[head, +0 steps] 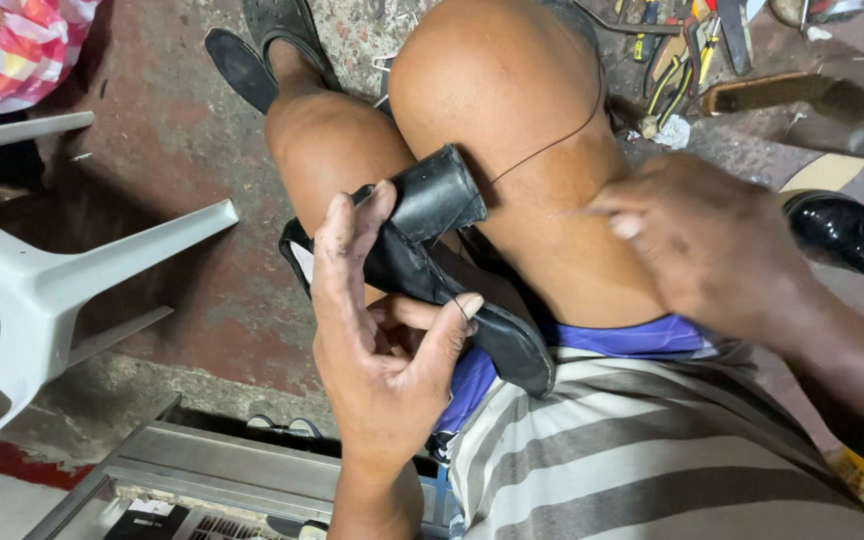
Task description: The person sits on the floor and repairs a black high-heeled shoe by stitching the sole to the heel with a needle and thread. They pull the thread tight, cut the excess with scissors, and then use a lighter to melt the thread end to secure the knot.
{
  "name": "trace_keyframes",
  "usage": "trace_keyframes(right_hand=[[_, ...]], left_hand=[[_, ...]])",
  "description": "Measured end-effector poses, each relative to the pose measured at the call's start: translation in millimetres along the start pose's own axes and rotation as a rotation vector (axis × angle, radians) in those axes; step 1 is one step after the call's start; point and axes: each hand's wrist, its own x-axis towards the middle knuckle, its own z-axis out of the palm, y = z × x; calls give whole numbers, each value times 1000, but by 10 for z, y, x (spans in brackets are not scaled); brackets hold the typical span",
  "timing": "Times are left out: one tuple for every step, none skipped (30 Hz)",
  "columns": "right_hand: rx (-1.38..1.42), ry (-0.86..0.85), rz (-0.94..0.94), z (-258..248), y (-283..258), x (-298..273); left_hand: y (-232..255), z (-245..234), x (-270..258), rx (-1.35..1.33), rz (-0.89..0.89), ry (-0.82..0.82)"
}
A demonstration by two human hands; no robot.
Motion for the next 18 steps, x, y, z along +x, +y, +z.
trace_keyframes(right_hand=[[-40,-12,-70,-1,-99,14],[-81,-24,-140,-5,-202,35],[-102,-27,-188,-21,-292,73],[-123,-31,-236,-34,-381,111],[-142,-38,-284,-24,-465,159],[-122,-46,-316,1,-533,220],[-105,-51,-343,22,-589,272],[-88,-56,-369,48,-637,318],[-13,-46,-388,83,-690,346],[62,-37,-407,118,-736,366],[133,-23,-428,132,-758,383],[261,-69,-356,146,-769,396],[391,-120,-284,174,-776,408],[520,-171,-211,188,-773,409],[645,-160,-192,167,-755,394],[769,-150,-172,128,-729,374],[891,-136,-150,104,-710,364],[913,-156,-121,93,-689,372]], left_hand=[[3,2,-2,11,-4,-1],[9,1,-5,21,-7,-2],[16,11,-6,33,-8,8],[17,18,3,30,-7,7],[15,19,7,27,-10,6],[14,19,7,25,-12,6],[15,21,10,13,-17,4],[12,24,11,1,-22,1],[9,21,-5,-11,-30,-2],[2,13,-33,43,48,5],[-19,3,-59,94,133,10],[-54,-10,-93,145,218,15],[-98,-7,-157,106,237,149],[-159,7,-230,64,258,282],[-266,-31,-246,79,264,394],[-375,-76,-264,96,266,507],[-503,-134,-247,114,241,540],[-623,-191,-226,131,215,573]])
